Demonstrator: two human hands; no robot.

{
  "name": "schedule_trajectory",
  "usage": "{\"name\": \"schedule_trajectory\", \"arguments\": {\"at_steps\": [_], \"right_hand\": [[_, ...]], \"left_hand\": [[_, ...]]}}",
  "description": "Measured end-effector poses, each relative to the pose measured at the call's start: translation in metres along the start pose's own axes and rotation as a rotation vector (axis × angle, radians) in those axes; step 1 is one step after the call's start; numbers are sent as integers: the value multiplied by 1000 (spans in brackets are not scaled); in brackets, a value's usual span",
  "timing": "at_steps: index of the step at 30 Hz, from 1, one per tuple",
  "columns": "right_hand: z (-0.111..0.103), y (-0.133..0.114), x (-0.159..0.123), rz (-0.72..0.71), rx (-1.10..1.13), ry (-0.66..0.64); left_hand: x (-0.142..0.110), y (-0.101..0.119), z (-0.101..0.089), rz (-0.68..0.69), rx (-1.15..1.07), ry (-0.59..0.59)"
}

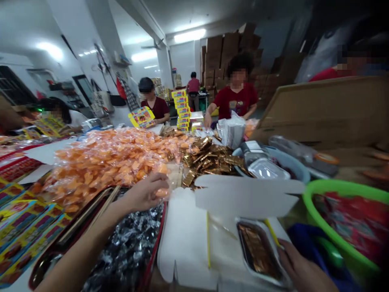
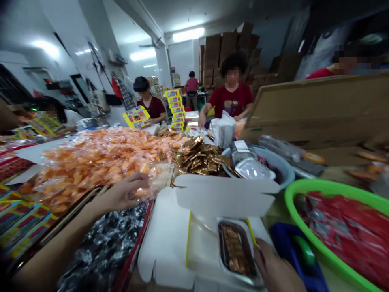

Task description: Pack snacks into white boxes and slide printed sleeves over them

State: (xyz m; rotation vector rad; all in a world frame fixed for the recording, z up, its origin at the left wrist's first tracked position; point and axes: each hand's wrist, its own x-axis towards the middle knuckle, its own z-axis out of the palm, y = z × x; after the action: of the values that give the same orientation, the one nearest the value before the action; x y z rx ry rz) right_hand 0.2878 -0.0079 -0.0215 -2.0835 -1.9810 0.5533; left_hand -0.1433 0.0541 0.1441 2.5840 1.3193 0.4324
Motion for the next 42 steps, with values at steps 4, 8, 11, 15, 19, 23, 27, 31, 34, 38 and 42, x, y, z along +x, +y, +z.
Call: {"name": "schedule_trajectory", "arguments": {"at_steps": [4,8,11,15,19,23,27,31,34,38,42], "right_hand": [[-10,-16,-7,35,-140,-106],[-12,-21,-10,18,-183,-54],[-12,-20,-12,17,-194,-37],[-17,-24,-14,3,-193,-46],[-22,-29,-17,19,-193,-57],[-22,-29,-17,2,-203,-44],[-21,-27,-17,-8,-199,-28],[-20,-27,-17,-15,-212,-12],[-18,-25,-17,-20,-215,-3],[-17,-23,-16,-29,-213,17],[-17,-24,-16,-19,-200,11]], "left_hand": [[-17,79,7,86,-165,-260],[1,128,45,247,-179,-508],[20,136,69,278,-102,-571],[29,129,68,189,-166,-566],[41,127,66,-68,-407,-479],[56,126,103,-405,-628,-289],[49,127,138,-327,-432,-55],[35,131,145,-319,-133,-61],[34,130,144,-343,-10,-43],[34,126,148,-176,-63,32],[31,126,158,-11,-51,-101]]}}
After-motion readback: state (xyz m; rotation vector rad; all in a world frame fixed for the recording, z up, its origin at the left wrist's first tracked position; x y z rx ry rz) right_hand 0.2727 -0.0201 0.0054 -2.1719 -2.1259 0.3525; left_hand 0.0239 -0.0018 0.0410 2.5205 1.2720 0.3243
